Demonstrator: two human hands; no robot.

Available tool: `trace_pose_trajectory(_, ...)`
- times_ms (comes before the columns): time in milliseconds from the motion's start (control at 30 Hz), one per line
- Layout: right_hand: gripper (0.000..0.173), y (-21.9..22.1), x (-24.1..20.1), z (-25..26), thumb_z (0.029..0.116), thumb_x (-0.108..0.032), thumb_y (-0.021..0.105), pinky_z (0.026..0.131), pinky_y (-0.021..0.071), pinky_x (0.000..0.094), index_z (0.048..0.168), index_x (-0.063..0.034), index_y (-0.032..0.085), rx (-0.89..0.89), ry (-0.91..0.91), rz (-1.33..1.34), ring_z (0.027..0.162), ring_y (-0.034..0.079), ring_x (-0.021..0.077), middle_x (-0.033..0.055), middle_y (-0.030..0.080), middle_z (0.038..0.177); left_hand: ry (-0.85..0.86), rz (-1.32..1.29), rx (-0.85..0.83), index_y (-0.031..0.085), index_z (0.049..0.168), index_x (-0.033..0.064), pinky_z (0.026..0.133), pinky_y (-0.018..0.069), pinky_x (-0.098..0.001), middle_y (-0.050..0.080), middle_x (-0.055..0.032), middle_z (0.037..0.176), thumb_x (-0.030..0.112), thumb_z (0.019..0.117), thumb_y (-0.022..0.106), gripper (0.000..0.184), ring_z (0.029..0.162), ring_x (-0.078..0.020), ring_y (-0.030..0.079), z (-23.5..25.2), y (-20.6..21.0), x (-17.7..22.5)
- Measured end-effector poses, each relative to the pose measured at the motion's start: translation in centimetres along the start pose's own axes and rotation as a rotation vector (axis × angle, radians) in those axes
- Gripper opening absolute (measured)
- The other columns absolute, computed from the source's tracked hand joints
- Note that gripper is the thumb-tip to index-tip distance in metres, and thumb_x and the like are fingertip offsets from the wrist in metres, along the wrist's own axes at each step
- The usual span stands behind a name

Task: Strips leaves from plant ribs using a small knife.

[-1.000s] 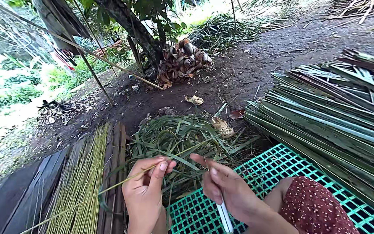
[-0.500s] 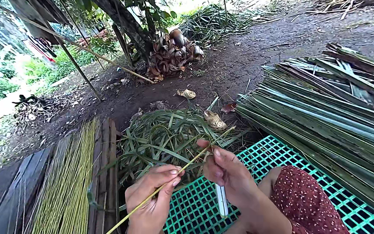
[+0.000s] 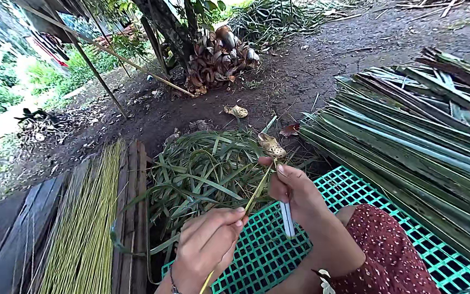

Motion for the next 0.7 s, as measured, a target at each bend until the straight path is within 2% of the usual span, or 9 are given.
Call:
trace_pose_trajectory(67,0.04,-0.1,0.5,0.3,0.1085,-0.012,0.029,0.051,0.0431,0.0143,0.123,-0.0012,0.064,0.063,0.071,0.037,0.047,0.045,-0.0018,-0.0103,0.047,0.055,0.029,0.019,-0.017,0.055,0.083,0.0034,0.085,0.0592,-0.0227,0.071,-0.0108,0.093,0.005,0.0996,0.064,0.019,0.091,-0.0141,0.072,-0.3,0.1,-0.4)
trace_pose_trajectory(133,0.039,0.6,1.1,-0.4,0.1097,-0.014,0.029,0.052,0.0457,0.015,0.124,-0.0004,0.062,0.039,0.136,0.134,0.048,0.048,-0.0007,-0.0095,0.048,0.056,0.053,0.046,-0.017,0.054,0.084,0.0038,0.086,0.0591,-0.0235,0.071,-0.0108,0.094,0.005,0.0997,0.063,0.018,0.092,-0.0149,0.072,-0.4,0.0,-0.5)
trace_pose_trajectory(200,0.034,1.8,1.5,-1.5,0.1071,-0.019,0.04,0.054,0.0463,0.0146,0.129,-0.0035,0.06,-0.147,0.166,0.222,0.049,0.049,-0.0026,-0.0127,0.049,0.057,0.08,0.061,-0.024,0.054,0.086,0.0036,0.087,0.0591,-0.0246,0.07,-0.0107,0.094,0.004,0.0999,0.062,0.016,0.094,-0.0159,0.072,-0.4,-0.2,-0.4)
trace_pose_trajectory(267,0.037,3.5,1.9,-2.8,0.1044,-0.027,0.054,0.055,0.0442,0.0126,0.136,-0.0085,0.059,-0.377,0.212,0.27,0.052,0.049,-0.0056,-0.0164,0.052,0.06,0.091,0.058,-0.029,0.055,0.087,0.0033,0.088,0.0591,-0.0255,0.07,-0.0109,0.095,0.003,0.0997,0.061,0.015,0.094,-0.0166,0.072,-0.5,-0.2,-0.3)
trace_pose_trajectory(367,0.037,4.6,2.3,-3.3,0.1031,-0.029,0.058,0.054,0.0429,0.0119,0.134,-0.0089,0.063,-0.498,0.223,0.286,0.054,0.05,-0.0063,-0.0161,0.056,0.064,0.099,0.051,-0.033,0.054,0.086,0.0037,0.088,0.0587,-0.0253,0.07,-0.0111,0.096,0.003,0.1,0.061,0.016,0.095,-0.0161,0.072,-0.4,-0.1,-0.1)
trace_pose_trajectory(467,0.031,3.3,2.2,-1.9,0.1051,-0.021,0.05,0.053,0.0429,0.0127,0.126,-0.0054,0.066,-0.297,0.135,0.252,0.051,0.049,-0.005,-0.0146,0.053,0.059,0.109,0.06,-0.028,0.054,0.087,0.0037,0.087,0.0594,-0.0253,0.07,-0.011,0.094,0.003,0.0993,0.063,0.016,0.093,-0.0167,0.072,-0.4,-0.5,0.1)
trace_pose_trajectory(533,0.034,1.7,2.2,-0.6,0.1067,-0.017,0.036,0.052,0.0449,0.0147,0.121,-0.0051,0.064,-0.108,0.129,0.261,0.047,0.048,-0.0023,-0.0119,0.05,0.055,0.108,0.079,-0.032,0.053,0.086,0.0045,0.086,0.0593,-0.0248,0.07,-0.0103,0.094,0.004,0.0995,0.064,0.017,0.093,-0.016,0.072,-0.4,-0.8,0.4)
trace_pose_trajectory(600,0.038,0.9,2.4,0.0,0.1083,-0.015,0.028,0.051,0.0458,0.0148,0.122,-0.0028,0.062,-0.018,0.141,0.266,0.047,0.049,-0.0009,-0.0099,0.049,0.054,0.118,0.076,-0.035,0.054,0.086,0.0043,0.086,0.0597,-0.0252,0.07,-0.0104,0.094,0.004,0.099,0.064,0.016,0.092,-0.0165,0.072,-0.5,-0.8,0.3)
trace_pose_trajectory(700,0.038,0.8,2.8,0.0,0.1086,-0.012,0.029,0.051,0.0452,0.0145,0.122,0.0014,0.062,0.054,0.112,0.232,0.047,0.048,-0.0006,-0.0086,0.049,0.055,0.125,0.084,-0.043,0.054,0.086,0.0046,0.085,0.0598,-0.0251,0.07,-0.0102,0.092,0.004,0.099,0.064,0.016,0.091,-0.0167,0.073,-0.6,-0.5,0.3)
Point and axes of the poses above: each hand's wrist, its own z-axis towards the middle knuckle, its own y-axis out of the palm, x = y × z, the point moved 5 cm from there along z, towards the middle knuckle
